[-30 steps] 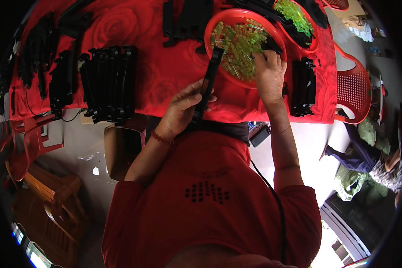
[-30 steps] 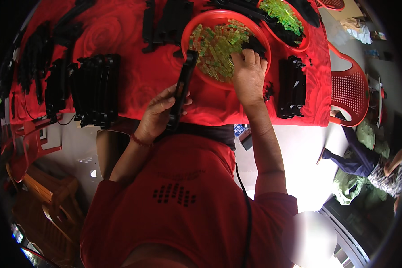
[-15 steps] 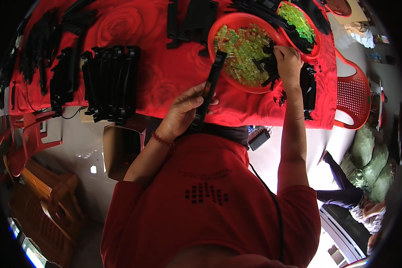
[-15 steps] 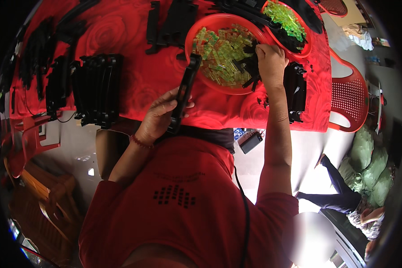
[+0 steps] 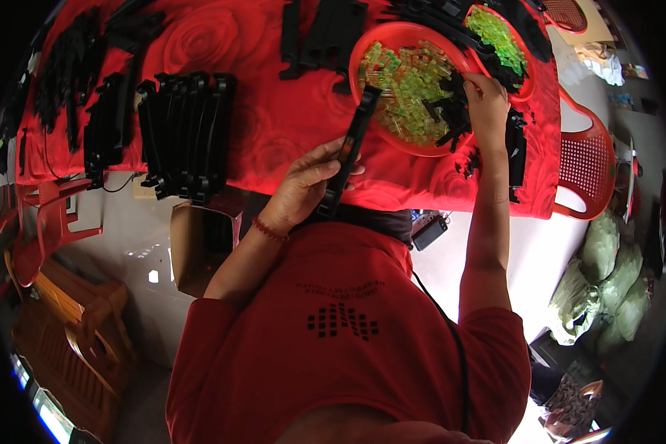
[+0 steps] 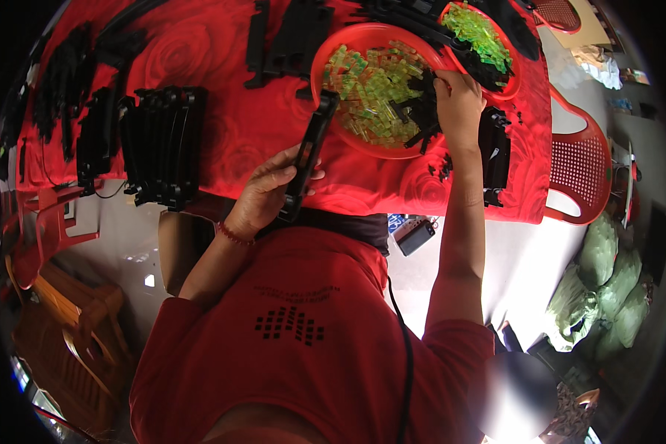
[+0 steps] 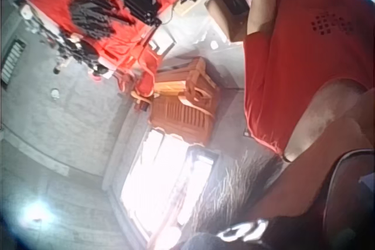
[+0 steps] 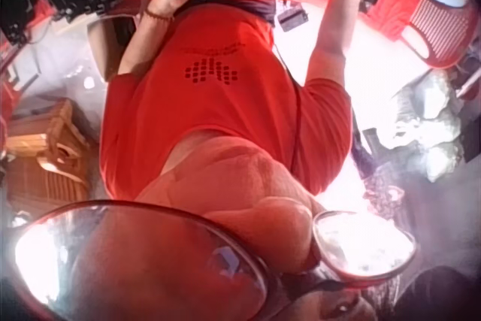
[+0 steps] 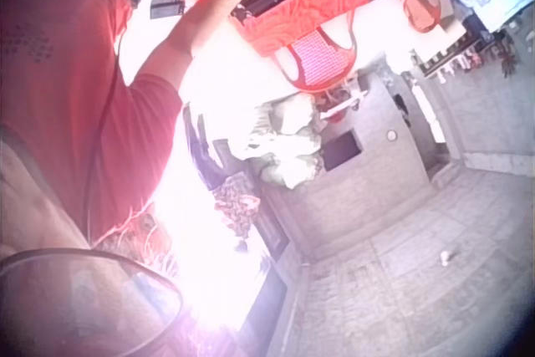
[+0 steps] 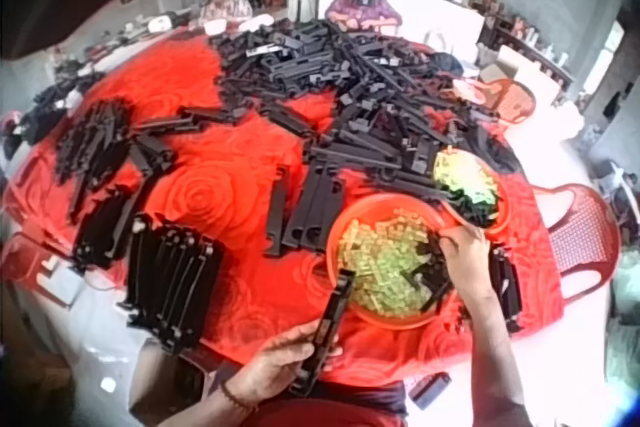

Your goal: The person assembles black plastic housing components by hand, inserting small yellow and green plastic inserts into them.

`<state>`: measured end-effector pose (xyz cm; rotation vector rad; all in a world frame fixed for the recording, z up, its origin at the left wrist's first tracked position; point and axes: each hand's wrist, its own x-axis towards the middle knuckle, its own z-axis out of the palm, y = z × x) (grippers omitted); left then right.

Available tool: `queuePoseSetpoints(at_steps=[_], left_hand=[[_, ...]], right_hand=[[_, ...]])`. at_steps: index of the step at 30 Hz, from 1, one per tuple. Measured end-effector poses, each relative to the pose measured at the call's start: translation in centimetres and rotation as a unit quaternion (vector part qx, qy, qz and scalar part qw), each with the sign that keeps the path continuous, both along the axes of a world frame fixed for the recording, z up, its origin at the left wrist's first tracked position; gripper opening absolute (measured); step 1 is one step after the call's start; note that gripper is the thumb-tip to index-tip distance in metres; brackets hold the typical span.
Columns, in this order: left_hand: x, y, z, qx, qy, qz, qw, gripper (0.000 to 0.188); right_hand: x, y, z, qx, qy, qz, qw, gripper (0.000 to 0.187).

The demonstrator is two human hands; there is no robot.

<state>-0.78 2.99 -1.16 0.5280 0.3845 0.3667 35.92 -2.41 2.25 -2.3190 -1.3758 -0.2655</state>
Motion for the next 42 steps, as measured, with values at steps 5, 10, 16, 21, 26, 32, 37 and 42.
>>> queuePoseSetpoints(at_steps=[5,10,16,21,26,32,37,42], left_hand=[[-0.1,0.0,-0.3,-0.001,0.002,0.002,1.000,0.055],[-0.1,0.1,-0.2,0.000,0.001,-0.002,1.000,0.055],[0.0,0.0,-0.3,0.002,-0.006,0.001,1.000,0.054],[-0.1,0.0,-0.4,0.001,-0.008,0.001,1.000,0.054],[-0.1,0.1,-0.4,0.005,-0.009,-0.001,1.000,0.054],[-0.1,0.2,0.0,0.006,-0.005,-0.005,1.000,0.056],[0.0,0.1,0.1,0.011,-0.007,-0.004,1.000,0.056],[0.0,0.1,0.0,0.011,-0.012,-0.002,1.000,0.055]], right_hand=[[-5.9,-0.6,1.5,0.001,0.015,0.090,0.996,0.010],[-8.7,-1.5,1.0,-0.043,-0.093,0.077,0.992,0.014],[-9.6,-1.4,0.2,-0.033,-0.134,0.089,0.986,0.014],[-9.9,-1.0,0.0,-0.047,-0.142,0.072,0.986,0.016],[-9.9,-0.8,-0.4,-0.059,-0.144,0.051,0.987,0.014],[-9.4,-0.5,-0.7,-0.059,-0.095,0.035,0.993,0.013],[-9.2,-0.4,-0.7,-0.048,-0.090,0.034,0.994,0.008],[-8.8,-0.4,0.0,0.020,0.002,0.040,0.999,0.009]])
